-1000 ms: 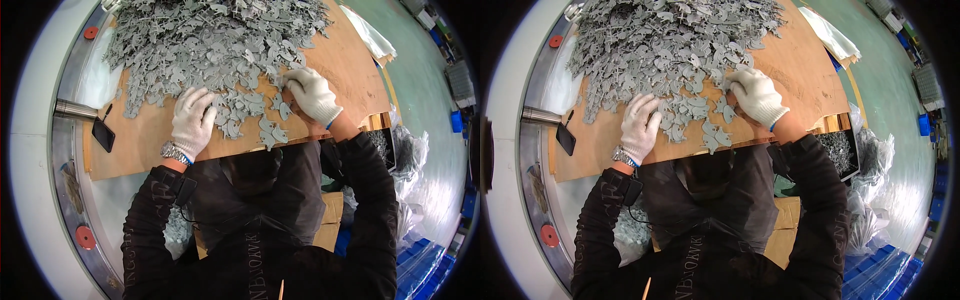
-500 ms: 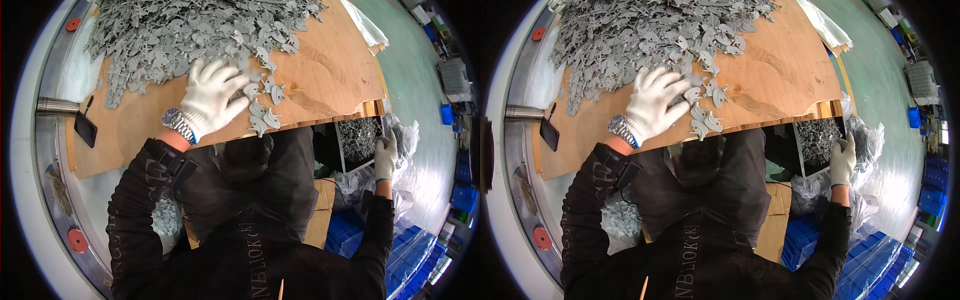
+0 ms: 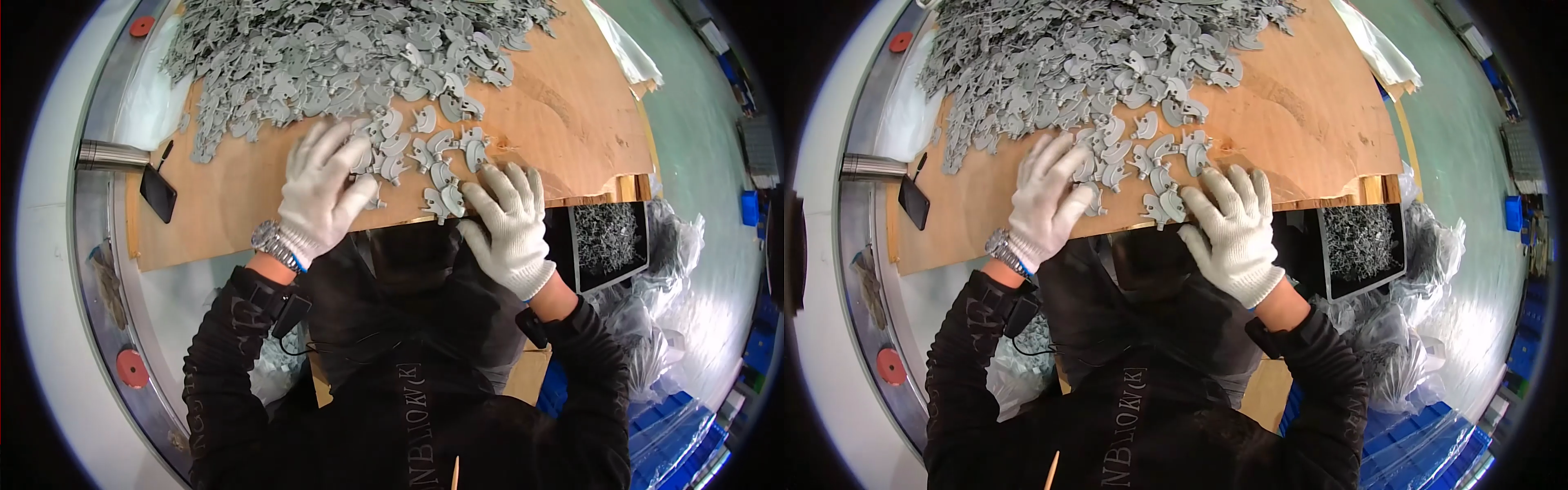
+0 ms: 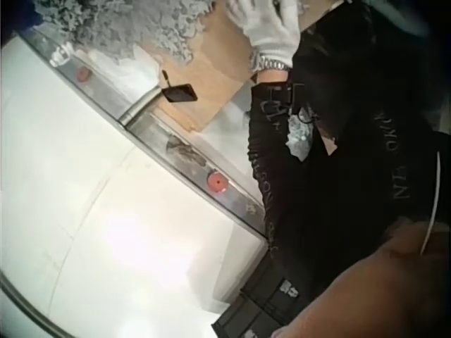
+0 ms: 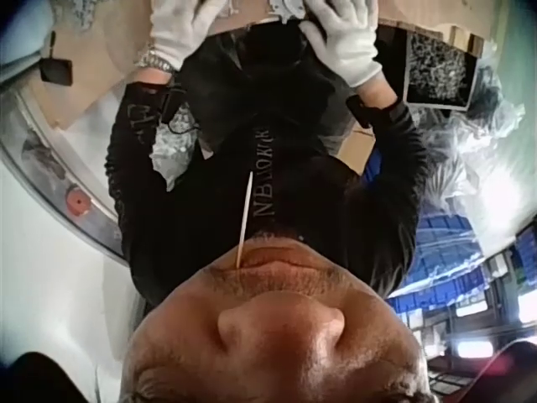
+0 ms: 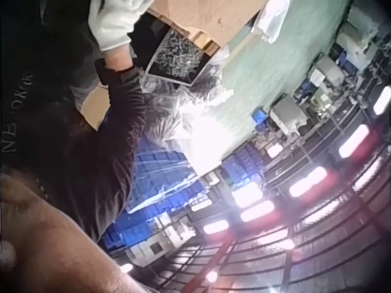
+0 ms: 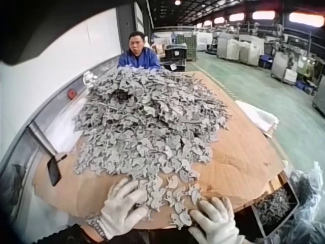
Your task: Sorting and inspecting small grey plastic components from a large pile on a workbench.
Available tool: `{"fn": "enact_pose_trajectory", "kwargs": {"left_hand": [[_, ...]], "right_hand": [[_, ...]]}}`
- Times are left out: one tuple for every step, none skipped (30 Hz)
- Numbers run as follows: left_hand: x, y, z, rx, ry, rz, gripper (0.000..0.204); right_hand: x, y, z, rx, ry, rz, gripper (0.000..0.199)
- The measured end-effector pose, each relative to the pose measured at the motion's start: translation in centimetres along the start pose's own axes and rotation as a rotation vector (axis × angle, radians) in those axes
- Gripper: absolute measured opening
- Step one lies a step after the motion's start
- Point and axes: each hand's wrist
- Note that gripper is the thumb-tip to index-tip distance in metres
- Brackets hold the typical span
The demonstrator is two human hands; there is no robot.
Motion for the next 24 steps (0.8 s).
{"fn": "enact_pose_trajectory", "kwargs": {"left_hand": [[0.0, -1.2, -0.2, -0.062, -0.011, 0.061, 0.049], [0.0, -1.8, -0.1, -0.123, -0.03, 0.124, 0.046], [0.1, -2.2, 0.0, -0.182, -0.05, 0.188, 0.043], [0.2, -2.5, -0.1, -0.185, -0.056, 0.189, 0.043], [0.2, -2.7, -0.2, -0.177, -0.055, 0.19, 0.042], [0.2, -2.9, -0.2, -0.168, -0.054, 0.191, 0.04], [0.2, -3.0, -0.2, -0.164, -0.048, 0.193, 0.039], [0.3, -3.1, -0.3, -0.17, -0.047, 0.195, 0.039], [0.5, -3.2, -0.4, -0.184, -0.075, 0.222, 0.037], [0.6, -3.2, -0.5, -0.198, -0.1, 0.248, 0.035], [0.7, -3.2, -0.6, -0.213, -0.124, 0.275, 0.033], [0.7, -3.4, -0.7, -0.221, -0.114, 0.275, 0.033], [0.7, -3.6, -0.7, -0.228, -0.134, 0.282, 0.032], [0.8, -3.6, -0.7, -0.232, -0.158, 0.292, 0.031], [0.9, -3.6, -0.7, -0.236, -0.182, 0.302, 0.03], [1.0, -3.7, -0.8, -0.241, -0.176, 0.304, 0.03], [1.0, -3.6, -0.8, -0.227, -0.166, 0.299, 0.028], [0.9, -3.4, -0.7, -0.213, -0.158, 0.294, 0.026], [0.9, -3.2, -0.6, -0.198, -0.151, 0.288, 0.025], [0.9, -3.0, -0.4, -0.201, -0.149, 0.288, 0.025], [0.9, -2.7, -0.2, -0.141, -0.088, 0.236, 0.025], [0.6, -1.7, 0.3, -0.08, -0.032, 0.184, 0.026], [0.6, -0.9, 0.7, -0.018, 0.023, 0.133, 0.027], [0.7, -0.1, 1.0, -0.018, 0.02, 0.134, 0.027]], "right_hand": [[0.4, 0.0, -0.4, 0.005, 0.01, -0.002, 0.053], [0.6, -0.2, -0.5, 0.013, 0.012, -0.008, 0.053], [0.8, -0.5, -0.5, 0.013, 0.01, -0.012, 0.053], [1.0, -0.8, -0.3, -0.027, 0.056, -0.017, 0.053], [1.2, -1.2, -0.1, -0.067, 0.103, -0.022, 0.052], [1.3, -1.4, 0.1, -0.106, 0.149, -0.026, 0.052], [1.4, -1.4, 0.6, -0.111, 0.148, -0.031, 0.052], [1.6, -1.4, 1.3, -0.101, 0.158, -0.006, 0.052], [1.5, -1.3, 1.9, -0.09, 0.167, 0.019, 0.051], [1.4, -1.0, 2.4, -0.08, 0.178, 0.044, 0.051], [1.2, -0.5, 2.8, -0.085, 0.18, 0.039, 0.051], [1.3, 0.4, 3.3, -0.056, 0.195, 0.04, 0.051], [1.3, 1.3, 3.6, -0.028, 0.211, 0.041, 0.052], [1.2, 2.1, 3.6, 0.002, 0.222, 0.042, 0.053], [0.9, 2.8, 3.3, -0.005, 0.227, 0.039, 0.053], [0.5, 3.5, 2.8, -0.031, 0.166, 0.008, 0.054], [0.2, 4.1, 2.2, -0.055, 0.106, -0.022, 0.055], [0.2, 4.5, 1.8, -0.079, 0.046, -0.053, 0.056], [0.4, 4.7, 1.6, -0.082, 0.049, -0.054, 0.056], [0.5, 4.8, 1.4, -0.084, 0.022, -0.086, 0.057], [0.7, 5.0, 1.2, -0.086, -0.007, -0.118, 0.059], [0.8, 5.0, 1.0, -0.085, -0.039, -0.152, 0.061], [1.0, 5.0, 0.9, -0.083, -0.042, -0.155, 0.061], [1.1, 5.0, 0.8, -0.063, -0.056, -0.154, 0.062]]}}
Point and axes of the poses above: each hand's wrist, its own y-axis towards the middle knuckle, its own x-axis out of the palm, z = x × y, and after that the axes turned 9 degrees about x, right-handed
